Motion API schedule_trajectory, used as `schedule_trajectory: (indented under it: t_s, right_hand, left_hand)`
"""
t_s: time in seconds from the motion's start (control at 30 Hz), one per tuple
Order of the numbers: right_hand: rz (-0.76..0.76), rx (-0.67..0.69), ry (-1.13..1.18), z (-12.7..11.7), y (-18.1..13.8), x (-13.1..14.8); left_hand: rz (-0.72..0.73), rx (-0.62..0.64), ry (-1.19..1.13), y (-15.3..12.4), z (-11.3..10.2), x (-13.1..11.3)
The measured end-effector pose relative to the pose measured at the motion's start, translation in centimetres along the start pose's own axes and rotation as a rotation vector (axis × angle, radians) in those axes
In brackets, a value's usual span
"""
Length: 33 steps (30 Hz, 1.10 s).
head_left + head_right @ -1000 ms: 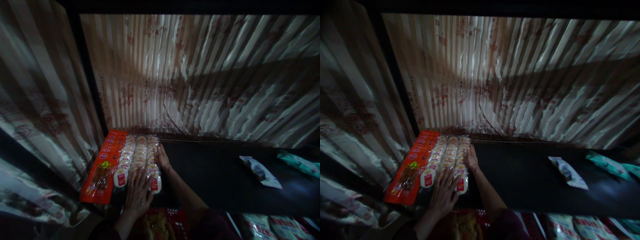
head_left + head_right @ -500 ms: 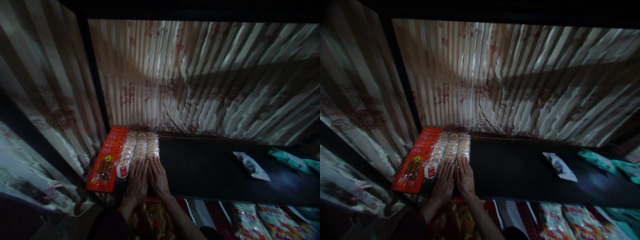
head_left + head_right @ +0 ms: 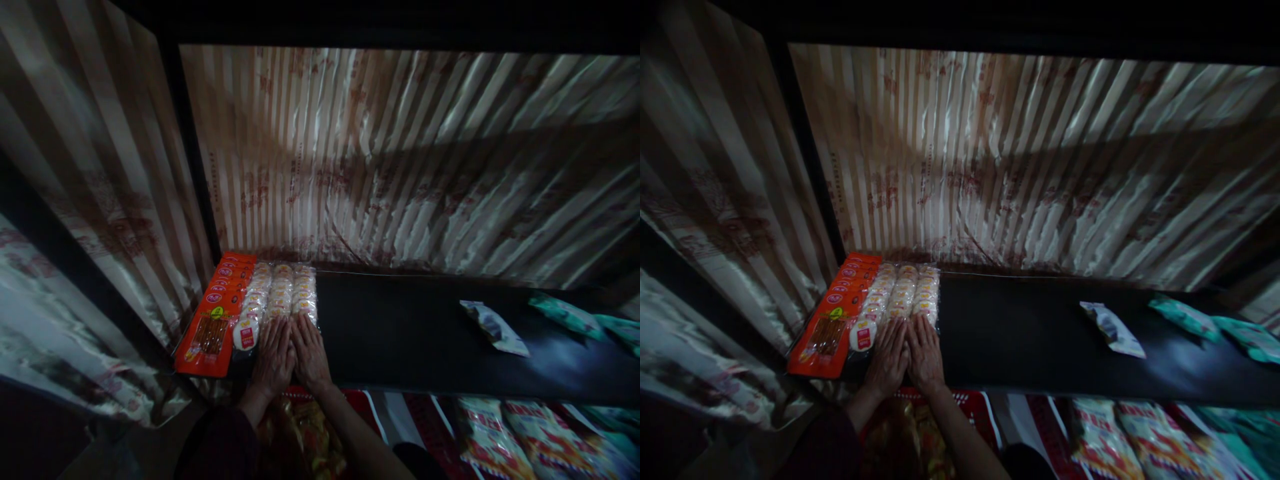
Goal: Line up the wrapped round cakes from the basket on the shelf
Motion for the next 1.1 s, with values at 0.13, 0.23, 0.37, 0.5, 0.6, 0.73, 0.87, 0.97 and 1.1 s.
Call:
schedule_trajectory:
  t_s: [0.13,0.23,0.37,0.5,0.6,0.73,0.87,0.97,1.1]
  right_hand:
    - [-0.027,0.077,-0.018,0.3,0.0,0.5]
    - [-0.009,0.109,-0.020,0.4,0.1,0.5]
    - [0.007,0.120,-0.021,0.5,0.2,0.4]
    - [0.013,0.130,-0.019,0.7,0.2,0.4]
    - [0.014,0.146,-0.017,0.9,0.2,0.4]
    - [0.015,0.158,-0.012,1.0,0.2,0.3]
    - [0.010,0.134,-0.011,0.7,0.2,0.5]
    - [-0.019,0.087,-0.014,0.2,0.0,0.8]
    - [-0.082,-0.036,-0.011,-0.9,-0.4,1.3]
  left_hand:
    - [0.002,-0.033,-0.005,-0.2,-0.3,0.0]
    - [0.004,-0.048,-0.004,-0.2,-0.5,-0.1]
    - [0.012,-0.051,0.005,-0.2,-0.6,-0.2]
    - [0.017,-0.067,0.035,-0.2,-0.8,-0.3]
    - [0.013,-0.059,0.032,-0.1,-0.7,-0.2]
    - [0.004,-0.030,0.035,0.0,-0.3,-0.1]
    - [0.010,-0.024,0.064,0.1,-0.4,-0.1]
    - [0.014,-0.016,0.089,0.0,-0.5,-0.2]
    - [0.042,-0.031,0.131,-0.2,-0.7,-0.5]
Point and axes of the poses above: each hand's wrist, its own y-axis towards the middle knuckle, its own z-axis out of the palm, x = y × z, the point moved 10 cm from there along y, towards the middle knuckle, and after that the axes turned 7 degrees about y, right-handed, at the moved point
